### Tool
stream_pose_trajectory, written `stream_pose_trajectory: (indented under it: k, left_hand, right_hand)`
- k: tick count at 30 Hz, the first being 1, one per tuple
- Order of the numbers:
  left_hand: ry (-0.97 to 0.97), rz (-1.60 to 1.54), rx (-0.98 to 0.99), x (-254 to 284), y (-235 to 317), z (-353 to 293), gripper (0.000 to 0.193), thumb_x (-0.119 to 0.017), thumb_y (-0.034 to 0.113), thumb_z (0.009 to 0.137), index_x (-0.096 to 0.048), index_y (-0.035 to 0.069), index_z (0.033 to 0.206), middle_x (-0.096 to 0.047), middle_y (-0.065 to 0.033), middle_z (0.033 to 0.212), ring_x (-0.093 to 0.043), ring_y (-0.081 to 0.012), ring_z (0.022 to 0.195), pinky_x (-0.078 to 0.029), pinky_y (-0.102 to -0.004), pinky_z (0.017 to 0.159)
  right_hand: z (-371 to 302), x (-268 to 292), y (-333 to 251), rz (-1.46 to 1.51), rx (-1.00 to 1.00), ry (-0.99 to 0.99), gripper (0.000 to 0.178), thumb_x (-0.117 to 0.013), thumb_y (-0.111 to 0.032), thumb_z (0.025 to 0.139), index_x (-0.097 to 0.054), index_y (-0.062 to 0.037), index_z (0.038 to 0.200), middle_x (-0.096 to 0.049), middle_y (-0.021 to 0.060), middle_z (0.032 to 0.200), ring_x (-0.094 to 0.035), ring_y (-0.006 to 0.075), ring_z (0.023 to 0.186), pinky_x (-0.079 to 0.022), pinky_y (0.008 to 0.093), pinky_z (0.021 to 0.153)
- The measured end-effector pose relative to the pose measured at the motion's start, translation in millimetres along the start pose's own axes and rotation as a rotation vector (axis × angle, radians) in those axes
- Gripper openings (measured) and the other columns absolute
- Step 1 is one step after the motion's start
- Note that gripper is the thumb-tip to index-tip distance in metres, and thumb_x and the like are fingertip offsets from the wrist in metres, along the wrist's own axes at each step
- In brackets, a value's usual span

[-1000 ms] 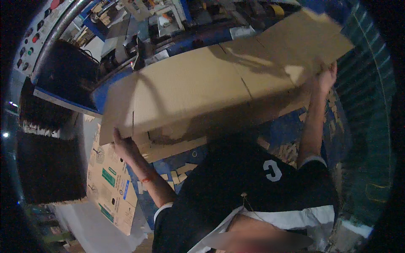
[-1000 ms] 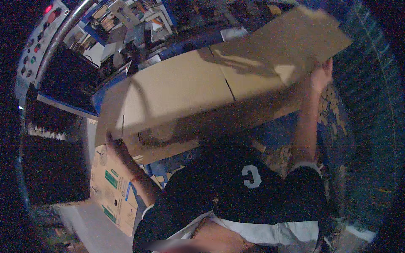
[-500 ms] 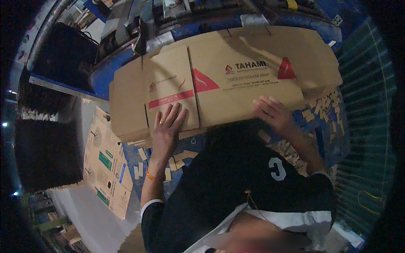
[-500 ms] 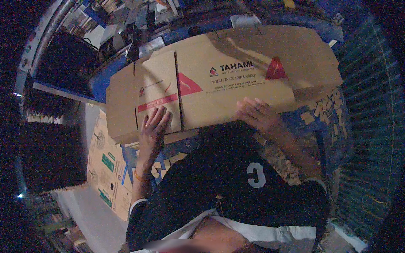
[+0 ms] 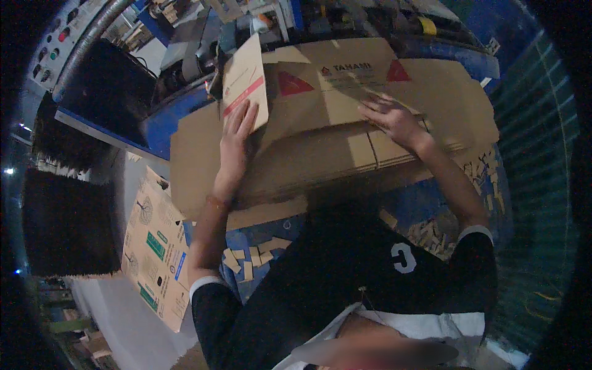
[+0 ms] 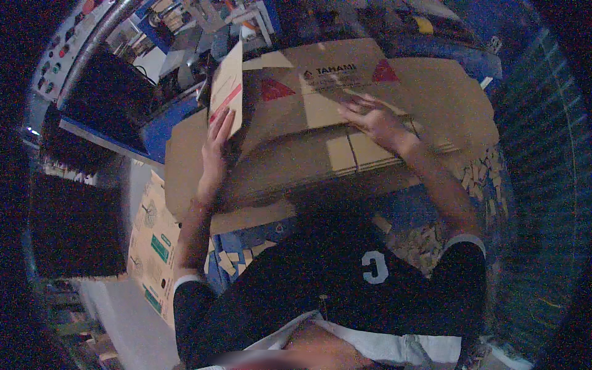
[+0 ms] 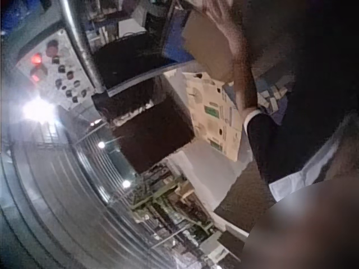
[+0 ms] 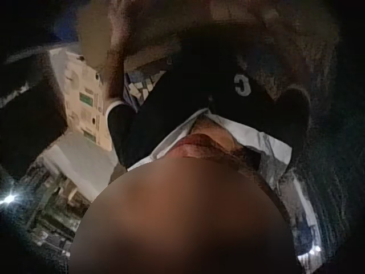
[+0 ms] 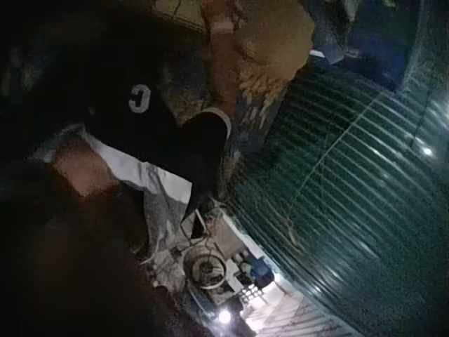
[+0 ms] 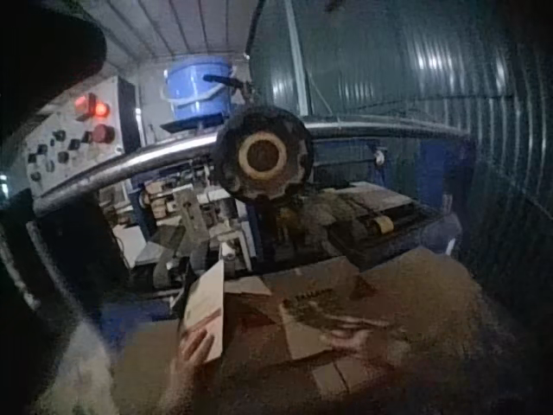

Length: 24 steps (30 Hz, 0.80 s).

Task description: The person repeatedly folds flat cardboard sheets into box shapes using a blue folding machine. They align each sheet, press the flaps, and feed the sheet through the machine to form a box. The process is repeated continuously with multiple sheets.

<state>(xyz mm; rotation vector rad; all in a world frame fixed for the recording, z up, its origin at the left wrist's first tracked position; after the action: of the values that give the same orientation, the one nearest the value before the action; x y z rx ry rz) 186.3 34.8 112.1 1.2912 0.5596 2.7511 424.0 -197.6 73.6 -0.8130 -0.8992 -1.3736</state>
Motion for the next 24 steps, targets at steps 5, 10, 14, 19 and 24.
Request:
stream_pose_trajectory:
  k: [5, 10, 14, 19, 24]
  left_hand:
    - [0.064, 0.217, 0.074, -26.4, -48.1, 67.2, 0.066, -0.056, 0.001, 0.08, -0.033, 0.008, 0.141, -0.04, -0.0173, 0.14, -0.037, -0.0376, 0.13, -0.033, -0.0444, 0.105]
    - [0.284, 0.473, 0.14, -21.5, -44.6, 84.2, 0.075, -0.063, 0.01, 0.077, -0.025, -0.004, 0.139, -0.038, -0.0236, 0.136, -0.041, -0.0438, 0.122, -0.034, -0.0519, 0.1]
    - [0.463, 0.343, 0.148, 29.8, -34.2, 20.0, 0.071, -0.068, 0.019, 0.077, -0.033, -0.008, 0.132, -0.045, -0.0303, 0.123, -0.045, -0.0447, 0.113, -0.037, -0.0487, 0.094]
    - [0.858, 0.168, 0.799, 92.2, -81.2, -166.5, 0.079, -0.057, 0.036, 0.087, -0.018, -0.009, 0.139, -0.036, -0.0308, 0.133, -0.049, -0.039, 0.114, -0.046, -0.0468, 0.089]
    - [0.566, 0.283, 1.152, 63.6, -128.4, -235.9, 0.093, -0.057, 0.052, 0.085, -0.016, -0.012, 0.139, -0.035, -0.0369, 0.13, -0.043, -0.0461, 0.118, -0.045, -0.0533, 0.089]
  right_hand:
    - [69.5, -49.2, 70.2, 0.237, -0.302, -0.169, 0.041, -0.059, -0.019, 0.087, -0.053, -0.0123, 0.128, -0.046, 0.0101, 0.137, -0.047, 0.0282, 0.123, -0.038, 0.0391, 0.102]
    - [105.8, -51.3, 75.6, 0.151, -0.603, -0.161, 0.054, -0.059, -0.032, 0.087, -0.045, -0.0071, 0.133, -0.034, 0.0143, 0.145, -0.043, 0.0299, 0.127, -0.035, 0.0396, 0.104]
    - [68.8, -3.5, 51.4, -0.183, -0.49, 0.232, 0.062, -0.064, -0.039, 0.083, -0.045, -0.005, 0.131, -0.036, 0.0182, 0.142, -0.042, 0.0325, 0.126, -0.036, 0.0402, 0.103]
    - [-128.3, 53.3, 111.5, -0.015, -1.07, 0.679, 0.087, -0.071, -0.023, 0.071, -0.026, -0.0037, 0.142, -0.028, 0.0232, 0.146, -0.035, 0.0376, 0.13, -0.036, 0.0432, 0.103]
    - [-312.4, 89.0, 183.3, -0.343, -1.647, 0.62, 0.087, -0.065, -0.039, 0.076, -0.025, 0.002, 0.141, -0.026, 0.0259, 0.146, -0.024, 0.0403, 0.136, -0.025, 0.0402, 0.11]
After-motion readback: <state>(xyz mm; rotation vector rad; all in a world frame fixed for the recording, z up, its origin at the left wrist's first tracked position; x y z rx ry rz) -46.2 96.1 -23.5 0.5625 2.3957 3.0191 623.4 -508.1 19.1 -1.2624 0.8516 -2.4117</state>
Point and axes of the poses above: each hand's wrist, its own z-axis towards the middle knuckle, its own x-axis out of the back of the hand, y = z × x, the point moved 7 cm from there along z, towards the middle knuckle
